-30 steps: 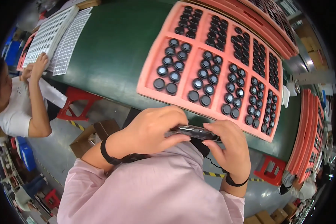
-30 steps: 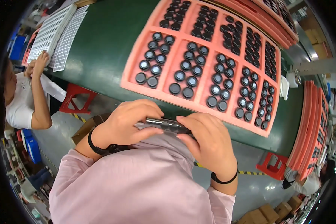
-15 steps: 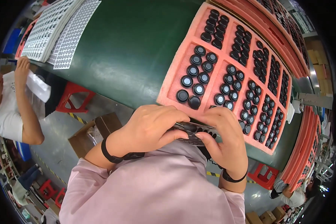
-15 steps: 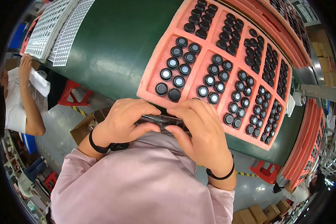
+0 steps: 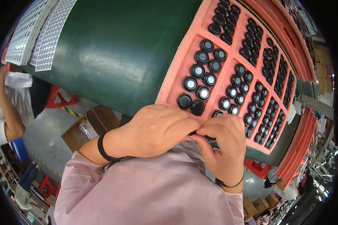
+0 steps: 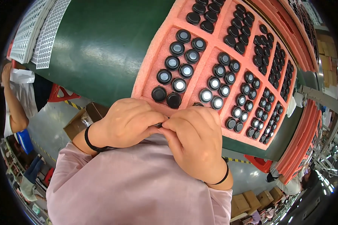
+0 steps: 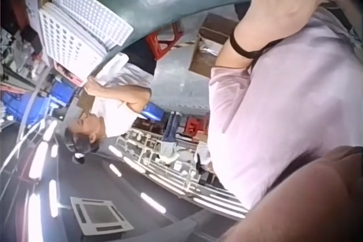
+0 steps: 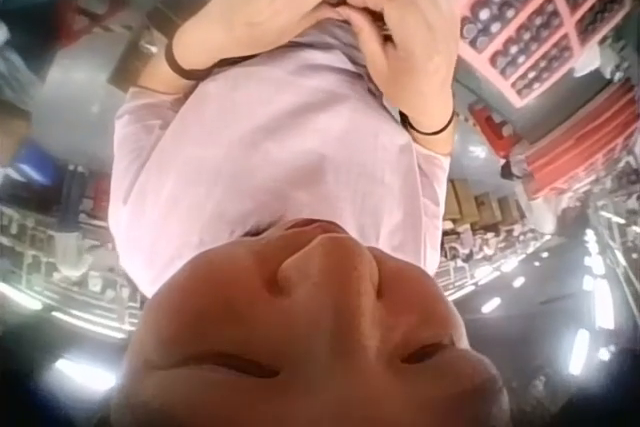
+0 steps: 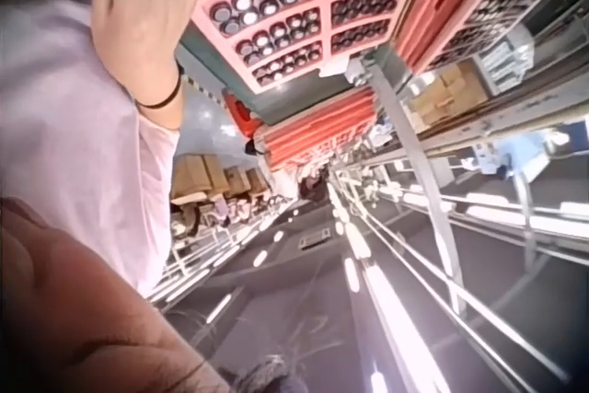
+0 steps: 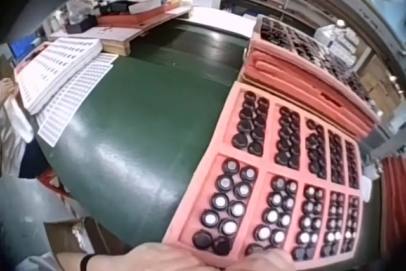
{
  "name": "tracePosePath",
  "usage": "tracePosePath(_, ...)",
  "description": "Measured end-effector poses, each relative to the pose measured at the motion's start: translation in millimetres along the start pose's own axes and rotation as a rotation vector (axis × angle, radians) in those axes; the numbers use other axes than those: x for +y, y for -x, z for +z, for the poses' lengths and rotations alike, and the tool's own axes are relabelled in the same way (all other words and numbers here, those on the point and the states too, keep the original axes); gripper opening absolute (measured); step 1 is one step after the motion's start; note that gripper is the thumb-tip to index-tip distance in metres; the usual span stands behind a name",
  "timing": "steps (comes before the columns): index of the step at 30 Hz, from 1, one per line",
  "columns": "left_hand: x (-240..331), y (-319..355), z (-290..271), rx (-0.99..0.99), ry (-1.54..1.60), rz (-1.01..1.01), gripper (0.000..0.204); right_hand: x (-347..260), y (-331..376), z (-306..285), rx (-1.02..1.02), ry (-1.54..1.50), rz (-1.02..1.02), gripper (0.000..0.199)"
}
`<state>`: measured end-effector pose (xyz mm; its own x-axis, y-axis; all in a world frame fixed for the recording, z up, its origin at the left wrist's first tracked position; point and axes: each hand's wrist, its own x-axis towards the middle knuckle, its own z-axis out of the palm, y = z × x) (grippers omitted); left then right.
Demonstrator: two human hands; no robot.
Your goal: The person peels small circular stickers from a sheet and presses them onto the center of round black components held in a foam tray. After applying several stickers, the person picks up a component, presses it against the sticker sheet, and returns it to the tray.
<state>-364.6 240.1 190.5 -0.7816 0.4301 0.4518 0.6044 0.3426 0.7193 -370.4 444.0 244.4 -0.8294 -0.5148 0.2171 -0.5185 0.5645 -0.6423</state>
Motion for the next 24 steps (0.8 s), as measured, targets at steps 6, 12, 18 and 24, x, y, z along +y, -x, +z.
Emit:
tracePosePath(6,-4.0,1.4,2.6,0.002,-0.007,0.016,0.033,-1.9,0.9,2.8,0.033,0.068,-0.017,0.027)
tracePosePath(12,-4.0,-0.4,-1.7,-0.032,-0.022,0.036,0.034,-1.1,-0.2,2.4,-0.027,-0.062,0.139,0.026)
tracePosePath(18,-3.5,-0.2,-2.0,-0.093,-0.046,0.006,0.035,2.0,-3.2,0.9,-0.053,-0.090,0.162,0.027)
tracePosePath(24,-7.7,3.7,-0.6,-0.071,-0.009,-0.026,0.036,4.1,-7.4,-2.6,-0.070,-0.011,0.049,0.026)
